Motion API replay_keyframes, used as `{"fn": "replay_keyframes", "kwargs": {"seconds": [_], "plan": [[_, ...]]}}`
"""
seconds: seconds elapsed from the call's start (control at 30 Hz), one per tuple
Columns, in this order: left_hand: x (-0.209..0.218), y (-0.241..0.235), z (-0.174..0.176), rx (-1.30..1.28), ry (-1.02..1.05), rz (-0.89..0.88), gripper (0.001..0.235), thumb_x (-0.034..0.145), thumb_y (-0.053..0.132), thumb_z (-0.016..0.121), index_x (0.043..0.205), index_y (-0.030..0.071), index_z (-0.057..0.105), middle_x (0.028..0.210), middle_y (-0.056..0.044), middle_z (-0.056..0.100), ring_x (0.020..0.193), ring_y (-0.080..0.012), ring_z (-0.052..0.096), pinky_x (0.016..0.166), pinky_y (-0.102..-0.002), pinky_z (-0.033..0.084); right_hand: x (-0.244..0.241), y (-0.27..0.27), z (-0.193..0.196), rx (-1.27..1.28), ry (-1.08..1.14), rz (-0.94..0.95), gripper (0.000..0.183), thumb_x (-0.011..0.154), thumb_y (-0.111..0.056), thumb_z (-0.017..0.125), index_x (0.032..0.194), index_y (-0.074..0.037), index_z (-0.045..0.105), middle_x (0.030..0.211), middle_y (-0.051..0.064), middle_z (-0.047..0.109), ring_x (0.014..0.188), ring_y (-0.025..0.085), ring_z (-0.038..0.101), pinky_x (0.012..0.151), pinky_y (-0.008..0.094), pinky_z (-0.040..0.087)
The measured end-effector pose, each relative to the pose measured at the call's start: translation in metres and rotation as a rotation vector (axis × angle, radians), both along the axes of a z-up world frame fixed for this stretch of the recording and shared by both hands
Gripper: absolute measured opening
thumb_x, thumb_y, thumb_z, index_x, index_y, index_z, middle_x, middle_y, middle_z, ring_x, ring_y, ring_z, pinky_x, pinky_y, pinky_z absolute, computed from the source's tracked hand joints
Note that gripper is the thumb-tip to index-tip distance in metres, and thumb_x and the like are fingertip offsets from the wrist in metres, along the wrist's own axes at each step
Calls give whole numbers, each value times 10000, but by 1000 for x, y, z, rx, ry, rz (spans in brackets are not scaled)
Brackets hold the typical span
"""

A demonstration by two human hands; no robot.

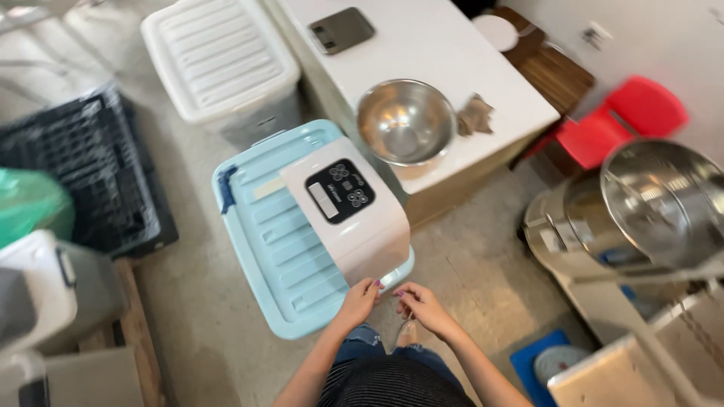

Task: Cleaning a plastic chair and a mosaic table with a cloth

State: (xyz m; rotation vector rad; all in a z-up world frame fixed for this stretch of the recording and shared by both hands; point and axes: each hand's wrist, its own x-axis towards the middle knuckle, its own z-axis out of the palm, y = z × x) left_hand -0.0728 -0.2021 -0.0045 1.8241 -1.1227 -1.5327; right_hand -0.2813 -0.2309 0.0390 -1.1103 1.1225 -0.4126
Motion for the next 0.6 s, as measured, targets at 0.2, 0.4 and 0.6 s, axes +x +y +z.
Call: {"fn": "replay_keyframes", "kwargs": {"seconds": [0.2,0.4,0.6], "plan": [[19,-26,14,-232,-100,557,409,982,278,622,1329,70,562,1316,-244,448,1234,-502,555,1070,-509,494,-7,-101,-16,-195,341,22,398,994,-266,647,1327,-49,654,1168,261,721,1021,391,730,793,466,596],[90,-52,-11,-183,-178,594,556,986,300,634,1443,38,458,1365,-253,400,1340,-493,474,1125,-520,440,36,-178,-44,-252,419,-106,714,988,-465,682,1486,5,479,1383,299,585,1265,473,590,1037,575,482],[97,-60,-53,-64,-98,565,662,1004,375,601,1526,32,383,1424,-296,416,1298,-491,550,1094,-505,485,61,-182,-13,-203,494,-69,797,974,-522,650,1504,39,451,1441,323,546,1300,474,570,1110,562,441]]}}
